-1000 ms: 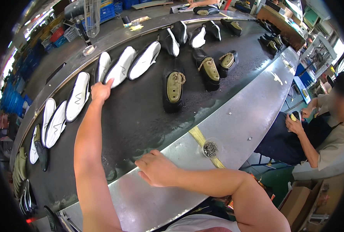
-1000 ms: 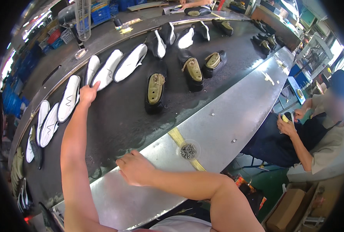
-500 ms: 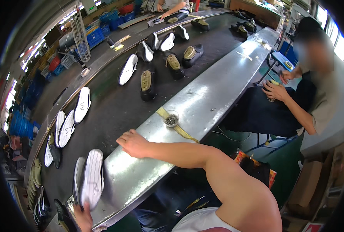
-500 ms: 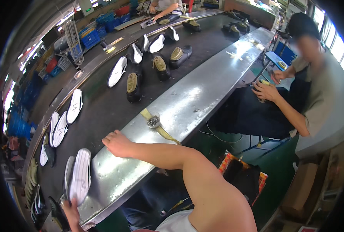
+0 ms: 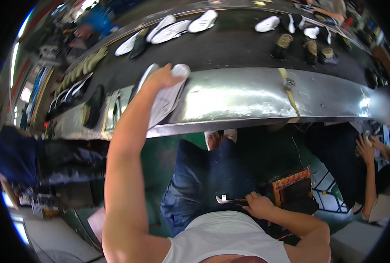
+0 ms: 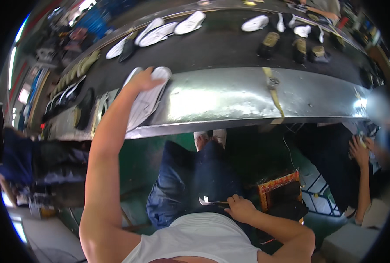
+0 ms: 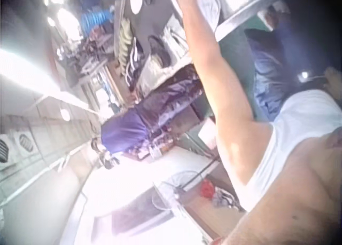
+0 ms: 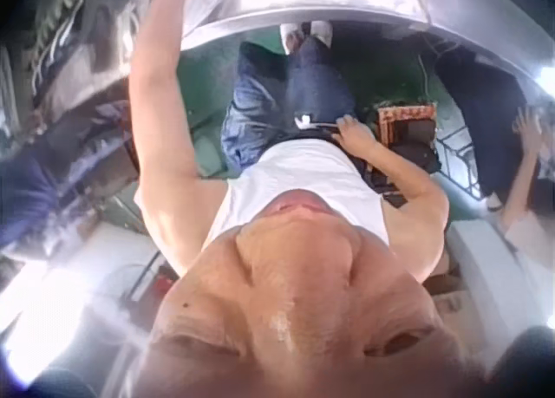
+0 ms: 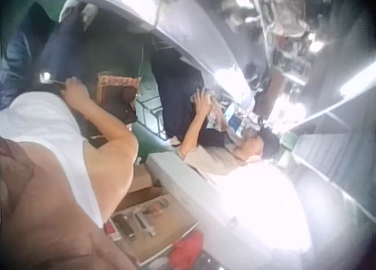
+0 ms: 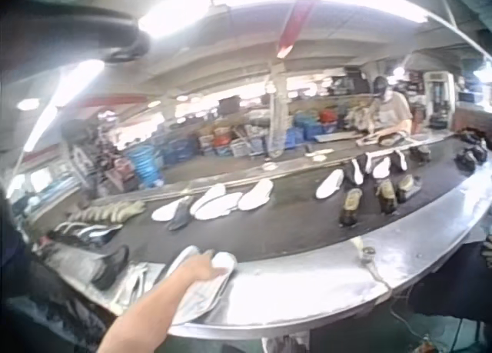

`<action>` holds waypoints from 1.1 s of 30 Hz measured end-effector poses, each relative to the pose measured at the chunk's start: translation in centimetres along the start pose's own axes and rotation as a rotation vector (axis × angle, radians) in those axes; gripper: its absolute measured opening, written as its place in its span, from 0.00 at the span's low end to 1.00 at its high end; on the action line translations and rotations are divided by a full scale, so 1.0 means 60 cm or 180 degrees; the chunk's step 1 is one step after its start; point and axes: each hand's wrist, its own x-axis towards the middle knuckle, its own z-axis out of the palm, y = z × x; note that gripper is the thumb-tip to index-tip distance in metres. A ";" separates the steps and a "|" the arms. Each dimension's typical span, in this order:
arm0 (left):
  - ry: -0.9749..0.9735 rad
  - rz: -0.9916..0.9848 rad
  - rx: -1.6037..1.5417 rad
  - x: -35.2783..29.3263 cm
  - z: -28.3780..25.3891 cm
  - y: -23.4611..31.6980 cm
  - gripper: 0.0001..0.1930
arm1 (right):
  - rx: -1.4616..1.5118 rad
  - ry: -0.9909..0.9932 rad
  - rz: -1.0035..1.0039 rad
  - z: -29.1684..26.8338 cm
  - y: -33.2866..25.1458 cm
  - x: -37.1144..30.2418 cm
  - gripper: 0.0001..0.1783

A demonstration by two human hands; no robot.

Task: Trimming and lasting shoe uppers using pliers and placing them on a conveyor belt.

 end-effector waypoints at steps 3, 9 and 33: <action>-0.0150 0.0066 -0.0815 0.036 0.013 -0.041 0.49 | -0.0117 -0.0403 0.0359 -0.001 -0.013 0.007 0.23; 0.0006 0.0379 -0.3238 -0.128 0.023 -0.023 0.37 | 0.4052 -0.1941 0.1210 -0.009 0.104 0.011 0.30; -0.0265 0.0467 -0.5014 -0.477 0.368 0.050 0.30 | 0.3750 -0.0762 0.0213 -0.117 -0.119 0.136 0.14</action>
